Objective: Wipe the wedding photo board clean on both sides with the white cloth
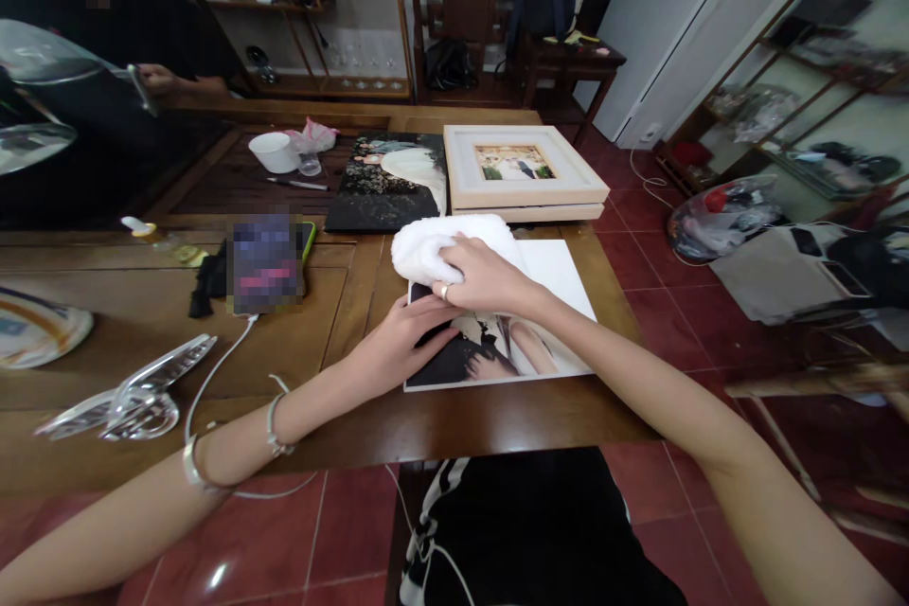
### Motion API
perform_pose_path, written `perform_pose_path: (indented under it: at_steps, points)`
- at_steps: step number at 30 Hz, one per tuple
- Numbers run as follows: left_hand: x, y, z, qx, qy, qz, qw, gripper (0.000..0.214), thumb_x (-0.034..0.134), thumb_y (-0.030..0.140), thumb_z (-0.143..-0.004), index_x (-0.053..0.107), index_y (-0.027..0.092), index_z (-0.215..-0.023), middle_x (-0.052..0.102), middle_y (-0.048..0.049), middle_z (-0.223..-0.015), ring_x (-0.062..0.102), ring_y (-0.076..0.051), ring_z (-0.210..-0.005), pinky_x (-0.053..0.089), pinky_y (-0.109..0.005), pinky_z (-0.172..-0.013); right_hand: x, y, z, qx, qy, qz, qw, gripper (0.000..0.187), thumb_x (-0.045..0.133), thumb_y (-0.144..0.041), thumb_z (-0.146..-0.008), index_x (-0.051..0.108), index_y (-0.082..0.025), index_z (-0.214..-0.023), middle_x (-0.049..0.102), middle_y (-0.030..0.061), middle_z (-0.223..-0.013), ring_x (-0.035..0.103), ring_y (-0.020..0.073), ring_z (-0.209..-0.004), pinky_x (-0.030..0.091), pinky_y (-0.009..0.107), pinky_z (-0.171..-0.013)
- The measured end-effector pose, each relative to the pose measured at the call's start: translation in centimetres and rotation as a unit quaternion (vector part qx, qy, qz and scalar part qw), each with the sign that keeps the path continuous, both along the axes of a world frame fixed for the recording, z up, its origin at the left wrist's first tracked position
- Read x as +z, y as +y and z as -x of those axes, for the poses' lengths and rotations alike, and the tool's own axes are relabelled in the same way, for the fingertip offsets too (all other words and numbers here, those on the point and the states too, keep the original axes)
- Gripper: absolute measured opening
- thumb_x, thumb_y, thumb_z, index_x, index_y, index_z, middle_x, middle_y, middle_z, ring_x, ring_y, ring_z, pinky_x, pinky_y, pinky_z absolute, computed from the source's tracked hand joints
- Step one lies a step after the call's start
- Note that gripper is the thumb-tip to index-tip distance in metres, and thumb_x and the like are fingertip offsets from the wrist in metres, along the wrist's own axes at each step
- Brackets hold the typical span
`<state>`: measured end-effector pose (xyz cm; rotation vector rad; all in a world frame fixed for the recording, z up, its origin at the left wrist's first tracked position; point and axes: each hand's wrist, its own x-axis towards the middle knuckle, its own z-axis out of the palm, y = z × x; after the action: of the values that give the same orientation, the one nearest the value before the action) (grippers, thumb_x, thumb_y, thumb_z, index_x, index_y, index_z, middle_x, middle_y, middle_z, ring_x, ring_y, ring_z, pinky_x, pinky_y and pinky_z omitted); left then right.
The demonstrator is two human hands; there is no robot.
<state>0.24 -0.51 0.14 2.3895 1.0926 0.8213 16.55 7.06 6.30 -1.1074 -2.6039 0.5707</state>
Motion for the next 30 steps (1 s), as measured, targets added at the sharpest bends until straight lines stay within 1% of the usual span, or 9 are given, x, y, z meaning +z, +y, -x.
perform_pose_path:
  at_steps: [5,9,14,18,21,23,25,27,30]
  points:
    - [-0.1,0.0,0.0,-0.001,-0.005,0.005,1.0,0.032,0.051,0.024,-0.097,0.061,0.022,-0.128,0.065,-0.0096,-0.13,0.057,-0.027,-0.125,0.049,-0.046,-0.099,-0.2,-0.4,-1.5,-0.04,0.003,-0.004,0.999,0.011,0.055,-0.025,-0.078,0.062,-0.017,-0.077,0.068,0.0108,-0.094,0.058,0.0281,-0.097,0.043,0.034,-0.08]
    - [0.0,-0.2,-0.1,0.003,0.003,0.009,1.0,0.034,0.051,0.024,-0.098,0.06,0.02,-0.13,0.059,-0.0114,-0.137,0.052,-0.027,-0.131,0.046,-0.05,-0.103,-0.7,-0.6,-5.2,-0.092,0.011,-0.015,0.996,0.009,0.054,-0.023,-0.075,0.058,-0.019,-0.068,0.067,0.0065,-0.079,0.06,0.0233,-0.081,0.044,0.032,-0.075]
    - [0.1,-0.2,-0.1,0.007,0.015,-0.001,1.0,0.033,0.051,0.024,-0.098,0.06,0.022,-0.129,0.059,-0.0097,-0.137,0.053,-0.027,-0.13,0.046,-0.049,-0.104,-1.2,-0.3,-10.6,-0.188,0.019,-0.043,0.981,0.012,0.051,-0.027,-0.074,0.053,-0.019,-0.065,0.061,0.004,-0.068,0.057,0.0205,-0.07,0.042,0.031,-0.067]
    - [-0.1,-0.1,0.0,0.006,0.013,-0.007,1.0,0.033,0.051,0.024,-0.097,0.061,0.021,-0.129,0.06,-0.0098,-0.136,0.054,-0.027,-0.129,0.047,-0.048,-0.102,-1.3,0.0,-12.7,-0.223,0.018,-0.049,0.973,0.014,0.05,-0.028,-0.074,0.049,-0.021,-0.061,0.061,0.0031,-0.063,0.057,0.0199,-0.065,0.044,0.033,-0.066]
    - [-0.2,-0.1,0.1,0.007,0.009,-0.003,1.0,0.033,0.052,0.026,-0.097,0.061,0.022,-0.129,0.06,-0.0093,-0.136,0.054,-0.026,-0.129,0.047,-0.049,-0.104,-1.5,-0.9,-13.0,-0.208,0.015,-0.047,0.977,0.018,0.052,-0.027,-0.071,0.042,-0.024,-0.056,0.066,0.0049,-0.068,0.063,0.0246,-0.075,0.049,0.039,-0.077]
    - [-0.1,0.0,0.1,0.004,0.003,-0.003,1.0,0.033,0.052,0.025,-0.097,0.061,0.022,-0.129,0.06,-0.009,-0.136,0.054,-0.026,-0.129,0.046,-0.049,-0.104,-1.6,-2.2,-12.9,-0.178,0.016,-0.043,0.983,0.02,0.053,-0.026,-0.07,0.04,-0.025,-0.056,0.073,0.0079,-0.087,0.065,0.0298,-0.092,0.048,0.045,-0.09]
    - [-0.1,0.0,0.0,0.004,0.0,-0.008,1.0,0.033,0.052,0.025,-0.097,0.061,0.022,-0.129,0.061,-0.0094,-0.135,0.055,-0.027,-0.128,0.047,-0.049,-0.104,-1.4,-4.1,-13.0,-0.135,0.016,-0.038,0.99,0.02,0.055,-0.025,-0.072,0.041,-0.025,-0.057,0.071,0.0106,-0.113,0.061,0.0335,-0.112,0.045,0.05,-0.1]
    - [0.0,0.0,0.0,0.004,0.0,-0.009,1.0,0.033,0.052,0.025,-0.097,0.062,0.021,-0.129,0.062,-0.0099,-0.134,0.055,-0.027,-0.128,0.048,-0.049,-0.103,-0.9,-6.3,-13.0,-0.093,0.008,-0.029,0.995,0.021,0.056,-0.023,-0.074,0.042,-0.025,-0.058,0.067,0.0121,-0.125,0.055,0.0337,-0.123,0.041,0.052,-0.106]
    - [0.0,0.0,0.0,0.003,-0.005,-0.004,1.0,0.034,0.052,0.026,-0.097,0.062,0.023,-0.129,0.062,-0.01,-0.133,0.056,-0.028,-0.127,0.048,-0.049,-0.103,0.2,-9.7,-12.8,-0.071,-0.012,-0.005,0.997,0.023,0.057,-0.018,-0.073,0.044,-0.026,-0.056,0.065,0.0132,-0.128,0.053,0.0313,-0.128,0.036,0.051,-0.113]
